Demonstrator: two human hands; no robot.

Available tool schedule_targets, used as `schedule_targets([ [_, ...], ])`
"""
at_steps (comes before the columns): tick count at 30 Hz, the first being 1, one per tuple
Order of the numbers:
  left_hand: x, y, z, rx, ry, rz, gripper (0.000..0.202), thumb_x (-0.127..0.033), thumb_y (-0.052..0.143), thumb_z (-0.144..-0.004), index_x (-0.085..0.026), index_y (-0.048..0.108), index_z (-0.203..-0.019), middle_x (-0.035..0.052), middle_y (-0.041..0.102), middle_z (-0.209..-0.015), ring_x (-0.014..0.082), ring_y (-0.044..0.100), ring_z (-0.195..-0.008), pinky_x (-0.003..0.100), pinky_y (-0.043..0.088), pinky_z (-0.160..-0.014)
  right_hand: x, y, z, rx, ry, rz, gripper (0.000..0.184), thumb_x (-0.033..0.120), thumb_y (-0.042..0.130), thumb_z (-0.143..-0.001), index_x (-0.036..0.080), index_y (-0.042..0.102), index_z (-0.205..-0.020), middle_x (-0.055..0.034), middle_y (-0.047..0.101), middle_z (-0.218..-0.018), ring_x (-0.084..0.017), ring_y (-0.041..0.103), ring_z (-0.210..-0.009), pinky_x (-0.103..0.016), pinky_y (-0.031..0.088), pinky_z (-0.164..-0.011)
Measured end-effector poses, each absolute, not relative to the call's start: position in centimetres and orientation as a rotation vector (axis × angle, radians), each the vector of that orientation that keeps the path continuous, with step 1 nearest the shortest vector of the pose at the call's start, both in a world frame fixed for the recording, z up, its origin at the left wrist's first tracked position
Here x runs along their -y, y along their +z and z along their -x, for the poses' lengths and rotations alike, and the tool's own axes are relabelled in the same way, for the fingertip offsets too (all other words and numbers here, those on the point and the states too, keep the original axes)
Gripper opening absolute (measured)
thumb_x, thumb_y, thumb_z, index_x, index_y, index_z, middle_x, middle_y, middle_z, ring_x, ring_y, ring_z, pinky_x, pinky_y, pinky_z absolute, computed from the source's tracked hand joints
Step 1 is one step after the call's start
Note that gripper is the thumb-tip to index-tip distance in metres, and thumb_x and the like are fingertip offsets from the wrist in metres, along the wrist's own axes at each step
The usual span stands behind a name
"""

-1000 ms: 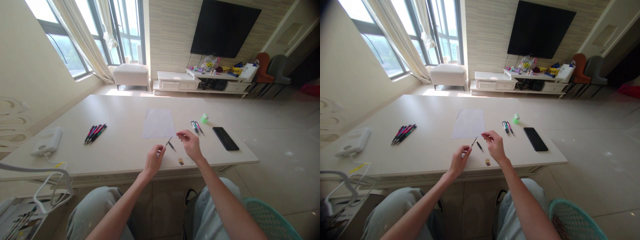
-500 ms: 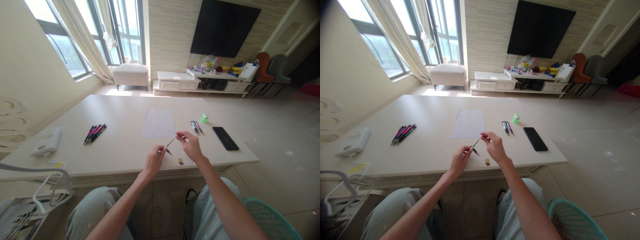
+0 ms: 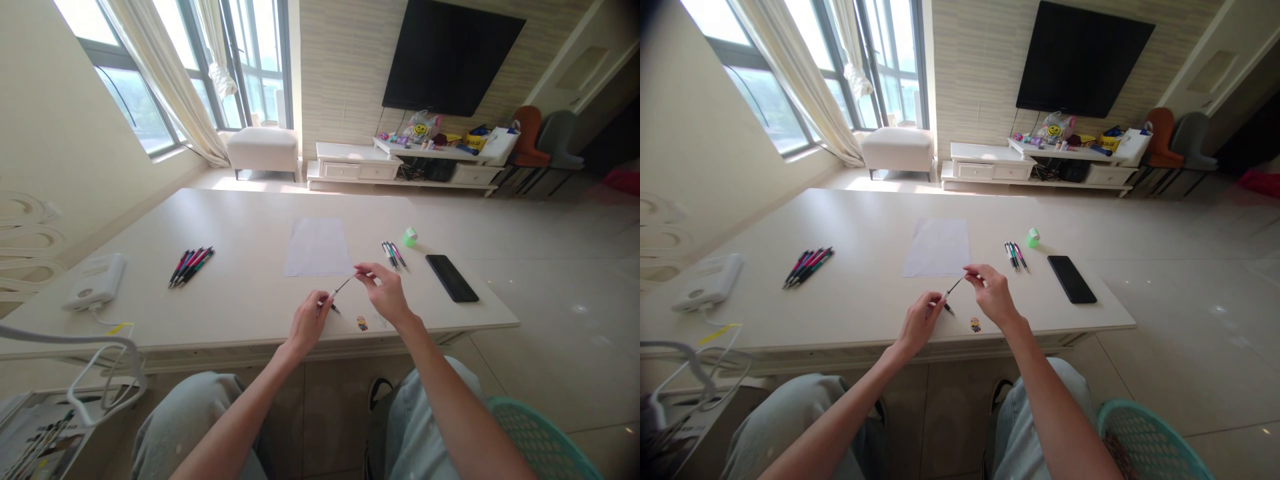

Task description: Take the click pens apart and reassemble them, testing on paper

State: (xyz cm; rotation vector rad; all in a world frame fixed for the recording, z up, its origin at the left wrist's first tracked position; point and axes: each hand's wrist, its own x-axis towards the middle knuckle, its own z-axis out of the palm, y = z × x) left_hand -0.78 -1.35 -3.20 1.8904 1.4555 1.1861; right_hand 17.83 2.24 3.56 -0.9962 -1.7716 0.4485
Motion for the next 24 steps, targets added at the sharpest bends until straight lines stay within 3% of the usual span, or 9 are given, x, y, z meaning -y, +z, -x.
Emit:
schedule_targets([
  [24, 1.6, -2.9, 0.7, -1.507, 1.137, -2.017, 0.016, -0.033, 0.043, -0.091, -0.023, 0.056, -0.094, 0.0018, 0.060, -0.088, 0.0151, 0.057, -0.082, 0.027, 0.044, -0.075, -1.4, 4.6, -19.0, 2.045, 0.444, 0.990, 0.030, 0.017, 0.049, -0.086, 0.024, 0.059, -0.112, -0.0049, 0.064, -0.088, -0.017, 0.059, -0.081, -0.033, 0.050, -0.075],
])
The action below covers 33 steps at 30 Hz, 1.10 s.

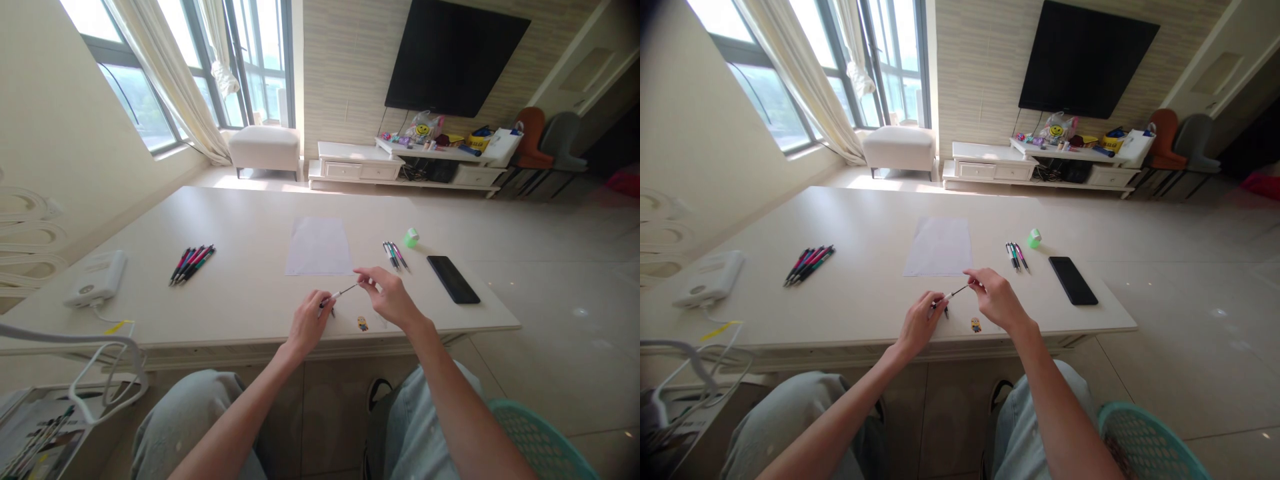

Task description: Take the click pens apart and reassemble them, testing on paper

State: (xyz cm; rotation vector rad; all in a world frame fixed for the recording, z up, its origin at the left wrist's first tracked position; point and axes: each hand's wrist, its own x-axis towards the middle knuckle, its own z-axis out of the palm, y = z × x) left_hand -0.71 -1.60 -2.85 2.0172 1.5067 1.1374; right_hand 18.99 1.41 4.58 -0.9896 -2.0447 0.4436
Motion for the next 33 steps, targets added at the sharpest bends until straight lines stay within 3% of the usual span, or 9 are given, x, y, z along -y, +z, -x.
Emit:
schedule_targets([
  [6, 1.7, -2.6, 0.7, -1.515, 1.159, -2.035, 0.015, -0.031, 0.046, -0.090, -0.023, 0.058, -0.094, 0.0020, 0.061, -0.088, 0.0152, 0.057, -0.083, 0.027, 0.044, -0.075, -1.3, 4.6, -18.9, 2.018, 0.527, 1.015, 0.032, 0.018, 0.054, -0.081, 0.023, 0.060, -0.113, -0.0041, 0.064, -0.086, -0.015, 0.057, -0.070, -0.029, 0.050, -0.065],
  [13, 1.6, -2.8, 0.7, -1.512, 1.217, -2.063, 0.015, -0.030, 0.046, -0.090, -0.022, 0.058, -0.095, 0.0029, 0.061, -0.092, 0.0167, 0.056, -0.089, 0.030, 0.043, -0.081, -1.2, 5.1, -19.3, 2.018, 0.612, 1.052, 0.037, 0.020, 0.058, -0.078, 0.022, 0.059, -0.115, -0.0019, 0.065, -0.080, -0.013, 0.057, -0.066, -0.027, 0.050, -0.064],
  [29, 1.8, -2.6, 0.7, -1.481, 1.242, -2.025, 0.016, -0.031, 0.045, -0.090, -0.023, 0.057, -0.095, 0.0039, 0.060, -0.090, 0.0171, 0.056, -0.086, 0.031, 0.044, -0.080, -1.4, 4.1, -17.4, 1.947, 0.731, 1.052, 0.028, 0.026, 0.061, -0.077, 0.021, 0.064, -0.105, -0.0027, 0.068, -0.079, -0.013, 0.060, -0.066, -0.028, 0.051, -0.064],
  [33, 1.5, -2.7, 0.9, -1.494, 1.310, -1.897, 0.017, -0.033, 0.045, -0.090, -0.022, 0.058, -0.092, 0.0026, 0.061, -0.087, 0.0154, 0.058, -0.082, 0.029, 0.046, -0.076, -1.9, 3.6, -17.4, 1.893, 0.763, 1.083, 0.033, 0.029, 0.066, -0.073, 0.021, 0.063, -0.105, -0.0036, 0.068, -0.085, -0.014, 0.061, -0.070, -0.027, 0.050, -0.062],
])
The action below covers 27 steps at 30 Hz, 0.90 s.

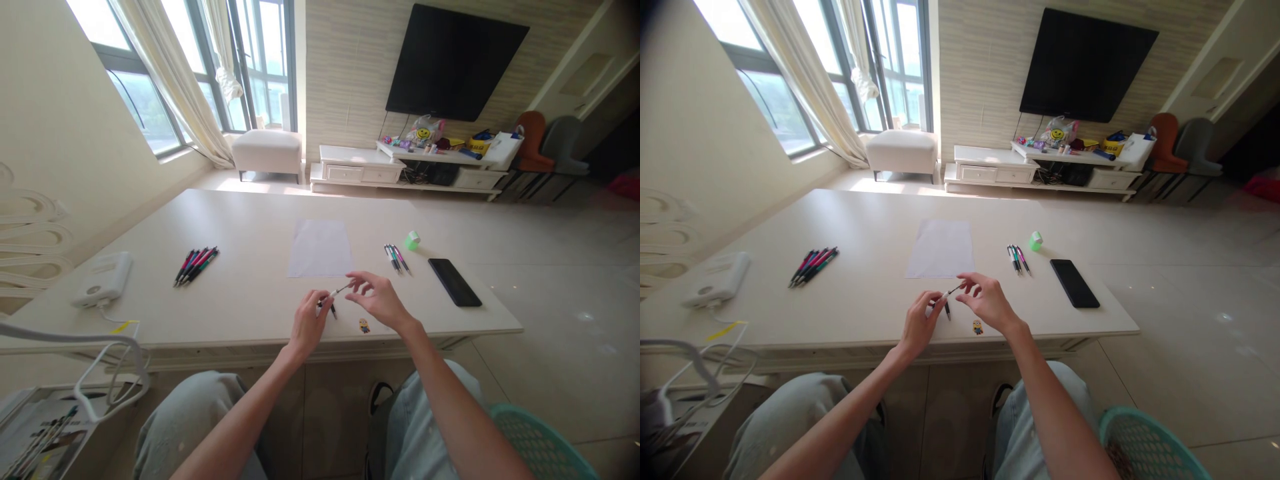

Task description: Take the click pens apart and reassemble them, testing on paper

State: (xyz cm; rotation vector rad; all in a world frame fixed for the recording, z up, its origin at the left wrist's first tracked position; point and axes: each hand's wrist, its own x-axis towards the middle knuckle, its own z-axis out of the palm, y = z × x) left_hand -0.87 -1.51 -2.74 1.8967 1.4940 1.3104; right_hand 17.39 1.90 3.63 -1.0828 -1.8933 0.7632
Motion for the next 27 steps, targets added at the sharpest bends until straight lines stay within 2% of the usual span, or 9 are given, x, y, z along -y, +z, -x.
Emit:
schedule_targets([
  [4, 1.1, -3.0, 0.9, -1.507, 1.422, -1.700, 0.019, -0.036, 0.047, -0.089, -0.021, 0.058, -0.091, 0.0040, 0.064, -0.090, 0.0155, 0.060, -0.082, 0.029, 0.049, -0.074, -2.8, 1.7, -17.3, 1.909, 0.700, 1.291, 0.022, 0.036, 0.065, -0.074, 0.017, 0.068, -0.085, -0.0050, 0.067, -0.075, -0.015, 0.061, -0.066, -0.027, 0.048, -0.059],
  [6, 0.9, -3.0, 1.0, -1.518, 1.483, -1.575, 0.022, -0.038, 0.048, -0.087, -0.019, 0.058, -0.092, 0.0055, 0.065, -0.092, 0.0164, 0.062, -0.082, 0.031, 0.051, -0.074, -3.0, 0.3, -16.3, 1.979, 0.677, 1.366, 0.023, 0.040, 0.063, -0.075, 0.017, 0.067, -0.074, -0.0052, 0.065, -0.068, -0.016, 0.060, -0.062, -0.027, 0.047, -0.058],
  [11, 0.8, -2.1, 1.2, -1.529, 1.585, -1.354, 0.029, -0.044, 0.048, -0.086, -0.017, 0.057, -0.091, 0.0069, 0.066, -0.088, 0.0175, 0.064, -0.082, 0.031, 0.051, -0.074, -2.7, -1.8, -13.1, 2.101, 0.489, 1.448, 0.025, 0.042, 0.068, -0.071, 0.018, 0.063, -0.068, -0.0074, 0.064, -0.073, -0.017, 0.059, -0.066, -0.028, 0.046, -0.060],
  [14, 1.0, -1.3, 1.4, -1.499, 1.608, -1.319, 0.030, -0.046, 0.048, -0.086, -0.017, 0.056, -0.090, 0.0069, 0.067, -0.085, 0.0173, 0.065, -0.082, 0.031, 0.051, -0.075, -2.8, -1.3, -12.8, 2.011, 0.573, 1.429, 0.025, 0.043, 0.064, -0.074, 0.018, 0.063, -0.072, -0.0075, 0.063, -0.070, -0.017, 0.059, -0.065, -0.028, 0.046, -0.059],
  [19, 1.7, -0.4, 1.6, -1.470, 1.541, -1.377, 0.030, -0.046, 0.050, -0.084, -0.017, 0.057, -0.088, 0.0069, 0.067, -0.084, 0.0175, 0.065, -0.082, 0.030, 0.051, -0.073, -3.1, 1.8, -14.5, 1.547, 1.001, 1.189, 0.033, 0.045, 0.063, -0.074, 0.014, 0.063, -0.085, -0.0002, 0.057, -0.056, -0.012, 0.050, -0.046, -0.023, 0.040, -0.045],
  [22, 2.2, 0.0, 1.5, -1.498, 1.505, -1.417, 0.028, -0.045, 0.052, -0.083, -0.018, 0.058, -0.087, 0.0059, 0.067, -0.082, 0.0174, 0.064, -0.079, 0.030, 0.052, -0.071, -3.0, 3.8, -15.6, 1.319, 1.071, 0.978, 0.031, 0.042, 0.069, -0.070, 0.015, 0.064, -0.084, 0.0022, 0.053, -0.056, -0.010, 0.047, -0.049, -0.023, 0.039, -0.047],
  [27, 2.8, 0.4, 1.1, -1.519, 1.466, -1.498, 0.025, -0.043, 0.053, -0.083, -0.019, 0.059, -0.084, 0.0045, 0.068, -0.081, 0.0178, 0.064, -0.078, 0.031, 0.052, -0.070, -2.2, 5.6, -16.5, 1.191, 1.028, 0.827, 0.025, 0.039, 0.066, -0.075, 0.018, 0.063, -0.089, 0.0027, 0.051, -0.059, -0.010, 0.046, -0.054, -0.025, 0.039, -0.052],
])
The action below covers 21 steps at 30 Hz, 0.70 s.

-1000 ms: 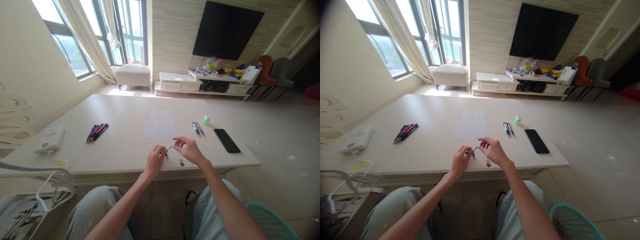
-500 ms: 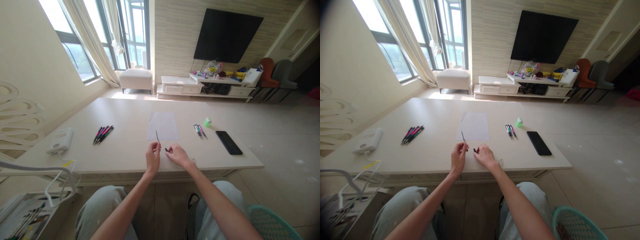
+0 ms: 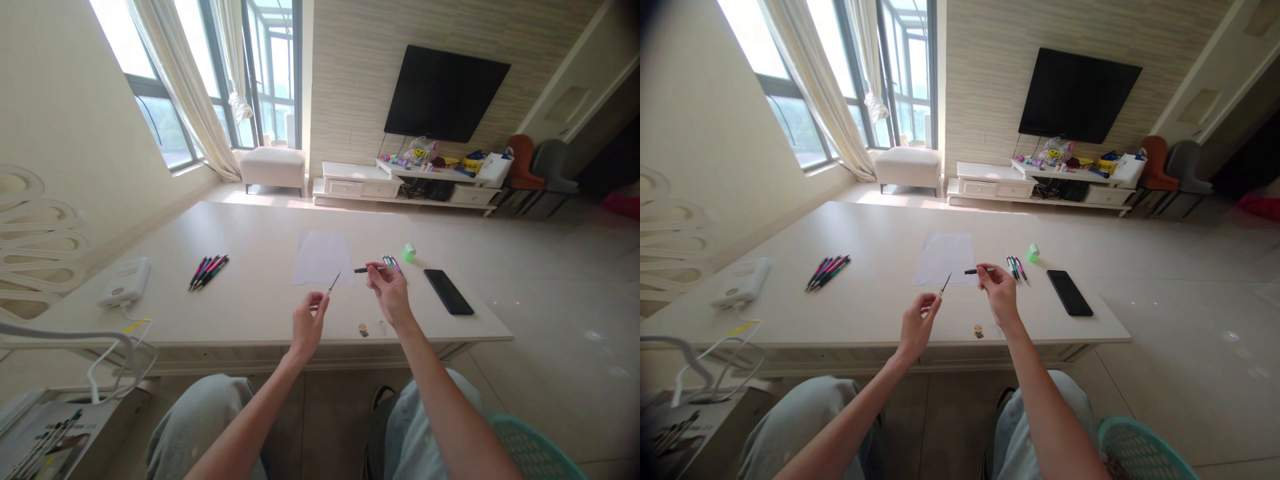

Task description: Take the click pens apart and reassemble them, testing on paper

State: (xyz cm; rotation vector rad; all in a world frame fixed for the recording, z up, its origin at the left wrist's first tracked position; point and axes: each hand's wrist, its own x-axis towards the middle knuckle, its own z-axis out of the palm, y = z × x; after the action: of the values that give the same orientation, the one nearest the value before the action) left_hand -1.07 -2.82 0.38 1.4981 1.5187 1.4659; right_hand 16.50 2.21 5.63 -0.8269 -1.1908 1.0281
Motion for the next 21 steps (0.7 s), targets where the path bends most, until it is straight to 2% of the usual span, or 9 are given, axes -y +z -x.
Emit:
schedule_targets([
  [8, 3.6, 0.7, 0.3, -1.480, 1.396, -1.597, 0.022, -0.041, 0.050, -0.085, -0.020, 0.058, -0.087, 0.0038, 0.067, -0.083, 0.0172, 0.064, -0.081, 0.030, 0.050, -0.072, -0.7, 7.1, -16.5, 1.366, 0.843, 0.917, 0.024, 0.041, 0.060, -0.080, 0.019, 0.061, -0.088, 0.0021, 0.051, -0.059, -0.010, 0.045, -0.053, -0.024, 0.036, -0.048],
  [21, 4.6, 1.7, 0.4, -1.488, 1.369, -1.734, 0.018, -0.035, 0.050, -0.086, -0.019, 0.059, -0.088, 0.0033, 0.067, -0.084, 0.0163, 0.061, -0.080, 0.029, 0.046, -0.075, 0.4, 7.5, -16.8, 1.507, 0.845, 1.019, 0.026, 0.043, 0.061, -0.077, 0.018, 0.064, -0.084, 0.0004, 0.054, -0.060, -0.011, 0.046, -0.053, -0.024, 0.036, -0.048],
])
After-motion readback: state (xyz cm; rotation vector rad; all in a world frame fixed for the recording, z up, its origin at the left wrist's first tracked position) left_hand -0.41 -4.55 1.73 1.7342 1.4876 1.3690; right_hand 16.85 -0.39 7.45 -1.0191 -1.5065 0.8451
